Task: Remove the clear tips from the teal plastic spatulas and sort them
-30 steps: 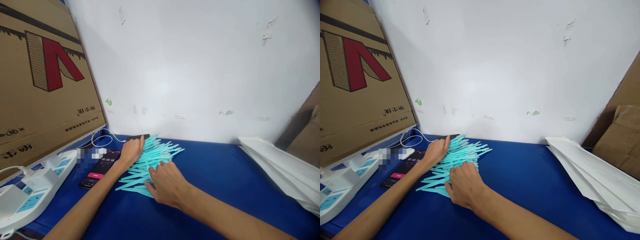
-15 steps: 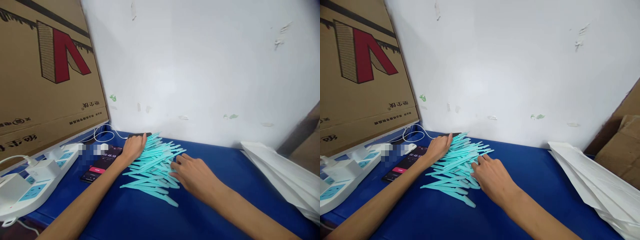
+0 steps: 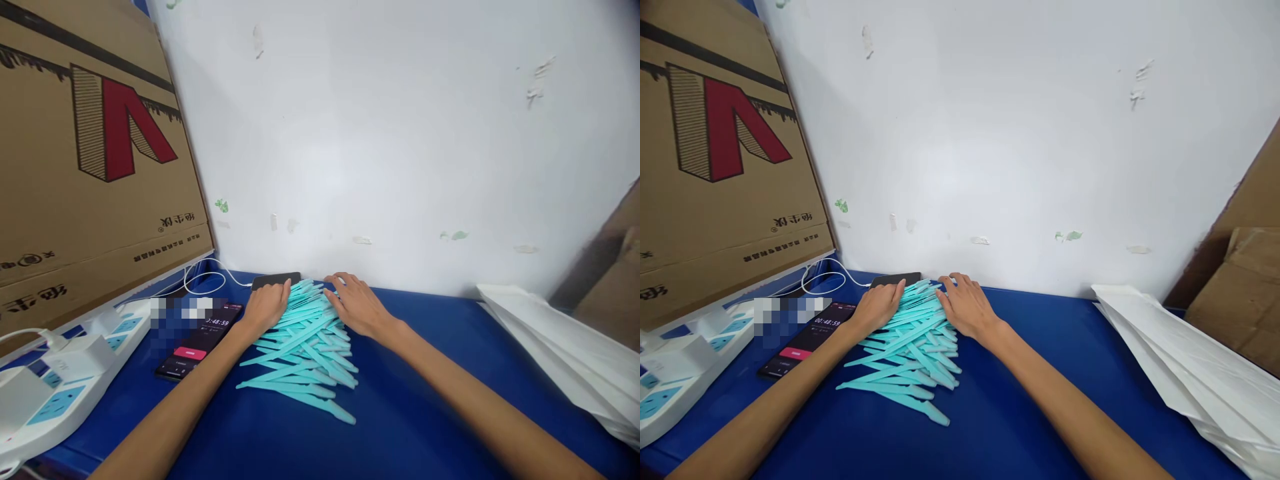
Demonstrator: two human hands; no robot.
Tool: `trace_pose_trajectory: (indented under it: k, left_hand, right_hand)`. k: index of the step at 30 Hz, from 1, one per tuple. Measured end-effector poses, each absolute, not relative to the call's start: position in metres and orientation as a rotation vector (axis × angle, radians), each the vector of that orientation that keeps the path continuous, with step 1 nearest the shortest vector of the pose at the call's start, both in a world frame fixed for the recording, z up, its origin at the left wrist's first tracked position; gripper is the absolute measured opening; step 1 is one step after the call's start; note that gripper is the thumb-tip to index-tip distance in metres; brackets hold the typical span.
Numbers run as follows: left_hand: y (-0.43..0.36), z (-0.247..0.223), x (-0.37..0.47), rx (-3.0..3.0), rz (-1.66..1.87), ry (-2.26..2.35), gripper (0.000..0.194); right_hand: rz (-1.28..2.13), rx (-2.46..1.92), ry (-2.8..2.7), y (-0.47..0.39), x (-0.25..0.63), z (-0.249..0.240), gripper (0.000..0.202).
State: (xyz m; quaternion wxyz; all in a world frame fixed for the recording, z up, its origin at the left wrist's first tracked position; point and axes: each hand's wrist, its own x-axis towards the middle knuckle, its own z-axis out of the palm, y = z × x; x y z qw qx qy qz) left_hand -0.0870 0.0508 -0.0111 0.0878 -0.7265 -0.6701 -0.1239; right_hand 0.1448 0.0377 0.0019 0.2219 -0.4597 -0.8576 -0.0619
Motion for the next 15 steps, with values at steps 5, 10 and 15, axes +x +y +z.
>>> trace_pose_trajectory:
  k: [5, 10, 15]
  left_hand:
    - [0.050, -0.014, -0.083, -2.277, -0.370, -1.938, 0.071]
    - [0.044, -0.020, -0.065, -2.392, -0.400, -1.878, 0.069]
    - [0.031, -0.027, -0.040, -2.540, -0.449, -1.766, 0.066]
  right_hand:
    - [-0.080, -1.179, -2.442, 0.053, 0.143, -0.004, 0.051]
    - [0.049, -1.120, -2.533, 0.056, 0.154, -0.009, 0.056]
    - [0.122, -1.088, -2.580, 0.049, 0.162, -0.013, 0.054]
